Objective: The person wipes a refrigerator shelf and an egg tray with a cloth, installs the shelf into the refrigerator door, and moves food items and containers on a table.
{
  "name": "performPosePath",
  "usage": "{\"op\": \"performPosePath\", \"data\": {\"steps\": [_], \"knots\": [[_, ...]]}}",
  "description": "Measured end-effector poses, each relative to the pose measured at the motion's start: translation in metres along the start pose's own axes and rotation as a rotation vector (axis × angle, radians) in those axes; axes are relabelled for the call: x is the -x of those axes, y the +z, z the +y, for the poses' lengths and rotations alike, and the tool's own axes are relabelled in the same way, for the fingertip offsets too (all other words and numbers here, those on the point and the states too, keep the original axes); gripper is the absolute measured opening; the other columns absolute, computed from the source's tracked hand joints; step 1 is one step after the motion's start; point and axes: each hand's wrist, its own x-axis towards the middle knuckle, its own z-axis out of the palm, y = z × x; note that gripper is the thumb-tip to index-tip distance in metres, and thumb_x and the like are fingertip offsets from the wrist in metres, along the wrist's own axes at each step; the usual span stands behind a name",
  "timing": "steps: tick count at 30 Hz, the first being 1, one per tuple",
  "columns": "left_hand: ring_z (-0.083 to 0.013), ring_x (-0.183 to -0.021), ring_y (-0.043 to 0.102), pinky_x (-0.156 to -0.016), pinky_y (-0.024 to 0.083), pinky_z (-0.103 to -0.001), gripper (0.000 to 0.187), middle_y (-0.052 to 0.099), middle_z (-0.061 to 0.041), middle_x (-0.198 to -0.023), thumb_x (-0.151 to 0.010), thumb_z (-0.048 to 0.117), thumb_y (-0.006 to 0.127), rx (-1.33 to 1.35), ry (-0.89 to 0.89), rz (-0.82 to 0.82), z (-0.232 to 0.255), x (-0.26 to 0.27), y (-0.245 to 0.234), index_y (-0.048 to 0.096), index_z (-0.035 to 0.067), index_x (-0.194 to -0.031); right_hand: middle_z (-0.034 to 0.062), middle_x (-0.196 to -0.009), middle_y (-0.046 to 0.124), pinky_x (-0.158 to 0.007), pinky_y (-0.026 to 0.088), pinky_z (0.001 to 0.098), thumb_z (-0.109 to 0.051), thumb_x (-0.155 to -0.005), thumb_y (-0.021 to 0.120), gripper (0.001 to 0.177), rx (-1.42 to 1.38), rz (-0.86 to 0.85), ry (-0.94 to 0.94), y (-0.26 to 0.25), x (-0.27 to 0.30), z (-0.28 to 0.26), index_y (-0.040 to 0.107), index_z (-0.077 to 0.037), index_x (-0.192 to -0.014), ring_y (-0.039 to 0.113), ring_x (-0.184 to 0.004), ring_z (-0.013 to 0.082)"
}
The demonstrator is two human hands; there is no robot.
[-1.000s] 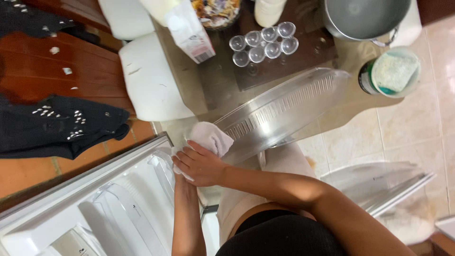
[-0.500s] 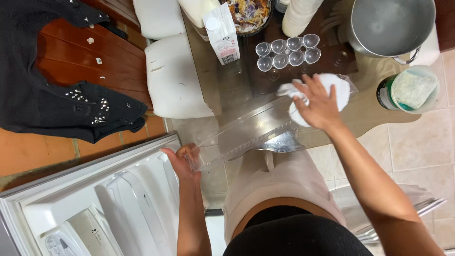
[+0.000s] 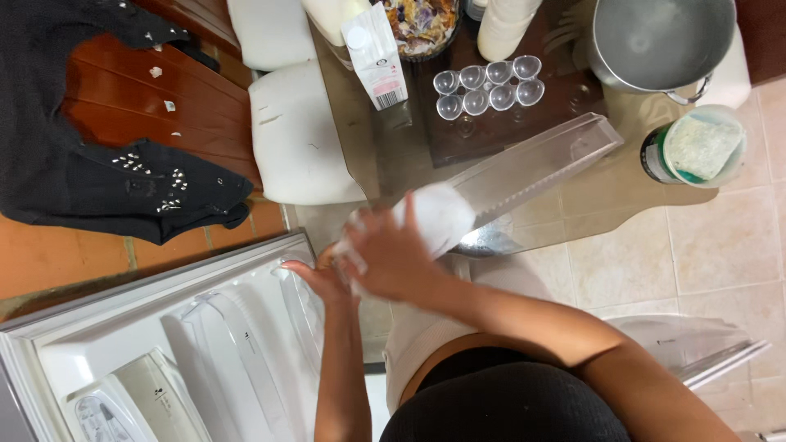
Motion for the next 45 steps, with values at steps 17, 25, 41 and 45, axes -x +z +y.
{"op": "performPosePath", "data": {"steps": [17, 25, 41, 45], "knots": [[-0.0388, -0.073, 0.062, -0.076, 0.048, -0.041, 0.094, 0.064, -0.023, -0.077, -0.081, 0.089, 0.04, 0.085, -0.018, 0.437, 0.039, 0.025, -0.001, 0.067, 0.0, -0.068, 0.0034, -0.156, 0.049, -0.117, 0.022, 0.0718, -0.036, -0.099, 0.055, 0.051, -0.131, 0.311, 0.156, 0.072, 0.024, 0.168, 0.05, -0.032, -0.15, 0.039, -0.15, 0.0294], [-0.0375, -0.083, 0.066, -0.088, 0.052, -0.044, 0.088, 0.064, -0.022, -0.078, -0.086, 0.084, 0.045, 0.055, -0.005, 0.377, 0.026, 0.001, -0.073, 0.067, 0.002, -0.064, 0.0044, -0.163, 0.044, -0.122, 0.006, 0.0639, -0.041, -0.109, 0.042, 0.043, -0.189, 0.391, 0.397, 0.064, 0.047, 0.253, 0.056, -0.029, -0.149, 0.024, -0.158, 0.0288], [-0.018, -0.084, 0.06, -0.109, 0.044, -0.035, 0.067, 0.052, 0.004, -0.061, -0.082, 0.084, 0.056, -0.08, -0.124, 0.42, 0.045, -0.015, -0.093, 0.046, 0.026, -0.05, -0.0014, -0.108, 0.067, -0.1, 0.042, 0.0348, -0.045, -0.106, 0.039, 0.047, -1.028, 0.418, 0.955, 0.107, 0.064, 0.386, 0.068, -0.009, -0.105, 0.057, -0.11, 0.014], [-0.0144, -0.07, 0.042, -0.093, 0.042, -0.028, 0.073, 0.03, 0.007, -0.059, -0.091, 0.082, 0.049, -0.087, -0.12, 0.391, 0.048, -0.022, -0.079, 0.024, 0.025, -0.051, -0.0045, -0.088, 0.048, -0.085, 0.042, 0.0383, -0.043, -0.104, 0.038, 0.038, -1.038, 0.404, 1.058, 0.106, 0.058, 0.392, 0.045, -0.016, -0.079, 0.046, -0.09, 0.0147]]}}
